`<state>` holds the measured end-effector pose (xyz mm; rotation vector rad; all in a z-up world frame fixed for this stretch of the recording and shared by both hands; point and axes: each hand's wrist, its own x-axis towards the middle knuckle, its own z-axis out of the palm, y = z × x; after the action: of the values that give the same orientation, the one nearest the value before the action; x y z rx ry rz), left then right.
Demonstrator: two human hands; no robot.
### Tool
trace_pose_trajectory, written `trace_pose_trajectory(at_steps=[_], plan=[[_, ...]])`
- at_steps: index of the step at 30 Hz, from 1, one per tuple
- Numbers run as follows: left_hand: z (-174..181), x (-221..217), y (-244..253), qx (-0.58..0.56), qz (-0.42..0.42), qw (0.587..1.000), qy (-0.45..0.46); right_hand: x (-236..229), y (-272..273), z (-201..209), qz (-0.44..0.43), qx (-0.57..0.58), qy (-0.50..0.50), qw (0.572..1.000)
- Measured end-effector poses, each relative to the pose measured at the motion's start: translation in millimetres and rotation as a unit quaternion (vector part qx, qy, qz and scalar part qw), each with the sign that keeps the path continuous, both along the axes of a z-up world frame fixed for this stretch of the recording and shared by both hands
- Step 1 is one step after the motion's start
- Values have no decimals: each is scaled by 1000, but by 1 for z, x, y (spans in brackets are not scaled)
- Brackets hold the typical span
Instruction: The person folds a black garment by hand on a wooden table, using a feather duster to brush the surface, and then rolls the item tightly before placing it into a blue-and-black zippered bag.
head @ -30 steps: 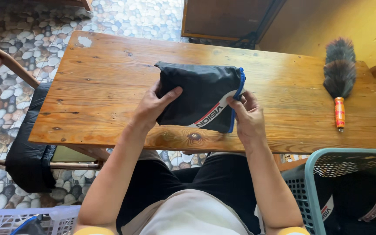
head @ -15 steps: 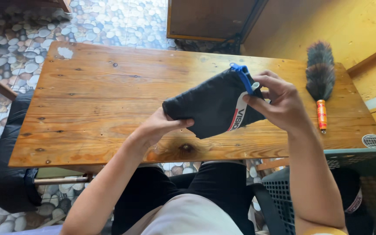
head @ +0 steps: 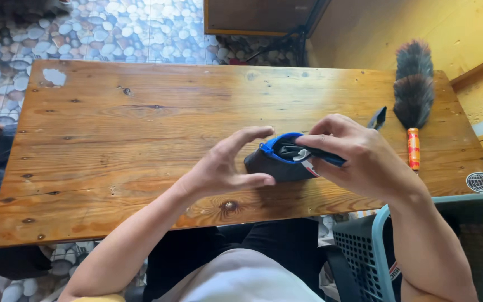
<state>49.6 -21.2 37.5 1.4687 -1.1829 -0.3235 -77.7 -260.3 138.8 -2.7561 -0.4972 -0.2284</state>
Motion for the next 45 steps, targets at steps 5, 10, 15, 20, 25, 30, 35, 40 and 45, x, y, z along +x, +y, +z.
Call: trace_pose_trajectory(at_steps=[5,10,15,20,25,30,35,40,45], plan=[[-15,-14,-22,-86,111,986,-95,4,6,-2,12,-30,-5,999],[-15,-15,-20,-144,105,971,-157,1,3,-11,12,-12,-24,1000],[-3,-17,-16,-119,135,948,-261,-2,5,-14,25,-41,-84,995],[14,-13,-16,-125,125,951,-253,-1,10,-11,17,-33,-91,995],[21,-12,-16,-136,123,949,-255,1,17,-8,-3,26,-81,996],[25,-13,-13,-141,113,950,-255,5,21,-9,-48,53,-70,995],[21,-13,-12,-128,112,946,-275,7,24,-5,-73,36,-28,996],[25,-14,-12,-120,135,940,-288,10,26,-1,-85,31,0,996],[26,-14,-10,-119,143,933,-309,7,23,-7,-91,53,-16,994]])
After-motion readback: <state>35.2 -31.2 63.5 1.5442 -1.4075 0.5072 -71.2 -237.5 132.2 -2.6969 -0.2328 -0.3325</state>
